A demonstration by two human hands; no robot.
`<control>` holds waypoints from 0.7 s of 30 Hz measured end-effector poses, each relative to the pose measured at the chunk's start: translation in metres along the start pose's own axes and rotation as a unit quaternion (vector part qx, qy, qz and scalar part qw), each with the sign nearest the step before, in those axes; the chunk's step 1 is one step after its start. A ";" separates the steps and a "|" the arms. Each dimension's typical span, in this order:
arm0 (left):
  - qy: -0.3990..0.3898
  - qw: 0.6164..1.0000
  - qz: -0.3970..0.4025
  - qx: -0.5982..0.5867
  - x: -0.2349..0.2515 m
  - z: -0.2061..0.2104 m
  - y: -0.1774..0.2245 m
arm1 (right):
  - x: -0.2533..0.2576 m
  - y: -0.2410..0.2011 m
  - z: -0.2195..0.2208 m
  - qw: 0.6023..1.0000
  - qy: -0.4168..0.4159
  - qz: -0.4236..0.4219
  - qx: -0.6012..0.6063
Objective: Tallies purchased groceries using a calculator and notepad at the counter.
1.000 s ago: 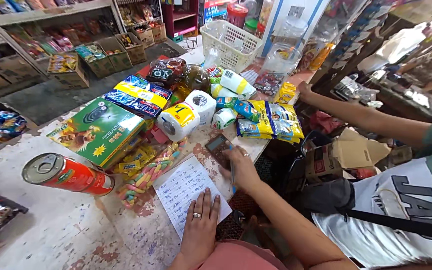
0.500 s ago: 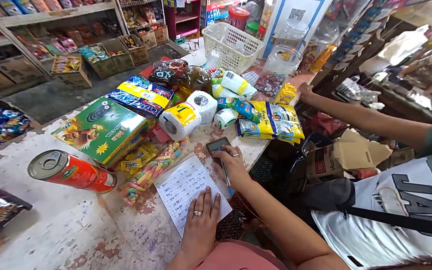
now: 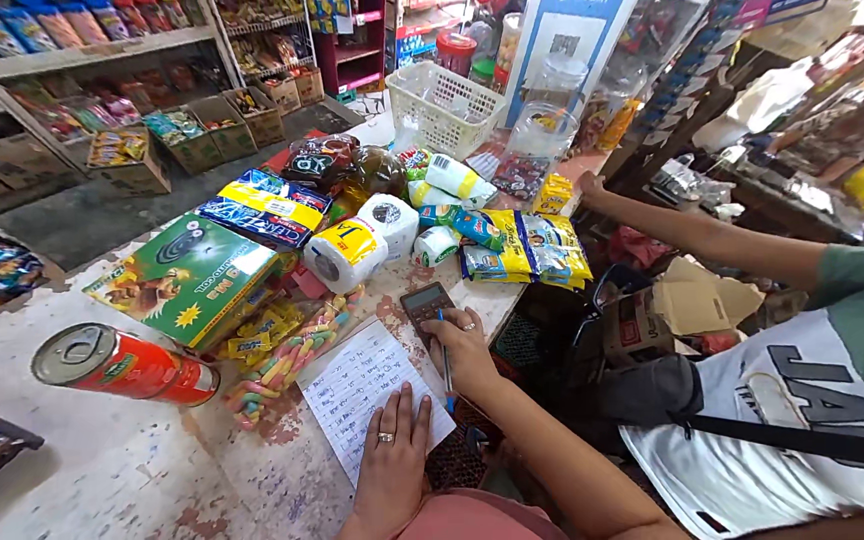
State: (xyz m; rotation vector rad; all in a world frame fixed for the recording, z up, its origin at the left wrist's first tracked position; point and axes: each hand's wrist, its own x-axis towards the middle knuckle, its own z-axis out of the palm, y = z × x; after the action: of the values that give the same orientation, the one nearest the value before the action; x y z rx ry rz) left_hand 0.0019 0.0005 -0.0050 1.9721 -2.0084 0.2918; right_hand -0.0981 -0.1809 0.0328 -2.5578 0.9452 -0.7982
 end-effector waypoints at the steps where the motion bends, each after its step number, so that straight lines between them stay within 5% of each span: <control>1: 0.001 1.000 -0.001 -0.002 -0.001 0.000 0.001 | 0.002 0.001 -0.001 1.000 -0.024 0.010 0.005; 6: 0.005 1.000 0.001 0.016 0.000 0.000 0.000 | -0.027 0.005 -0.015 0.994 0.092 -0.039 -0.045; 11: 0.003 1.000 -0.005 0.006 0.000 0.001 0.000 | -0.026 0.009 -0.015 0.996 0.072 -0.017 -0.041; 14: -0.003 1.000 -0.007 -0.007 0.001 -0.001 0.000 | -0.008 0.007 -0.016 0.999 -0.008 0.036 -0.014; 18: 0.000 1.000 -0.007 -0.013 0.001 -0.001 -0.001 | 0.005 0.028 -0.020 0.997 0.037 0.062 -0.018; 21: 0.003 1.000 -0.006 -0.020 0.000 0.001 0.000 | 0.006 0.039 -0.026 0.997 -0.008 0.077 -0.020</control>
State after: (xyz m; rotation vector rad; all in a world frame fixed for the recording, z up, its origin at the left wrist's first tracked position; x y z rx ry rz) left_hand 0.0018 0.0000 -0.0059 1.9548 -1.9827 0.2532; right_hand -0.1291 -0.2155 0.0384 -2.4829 1.1478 -0.7198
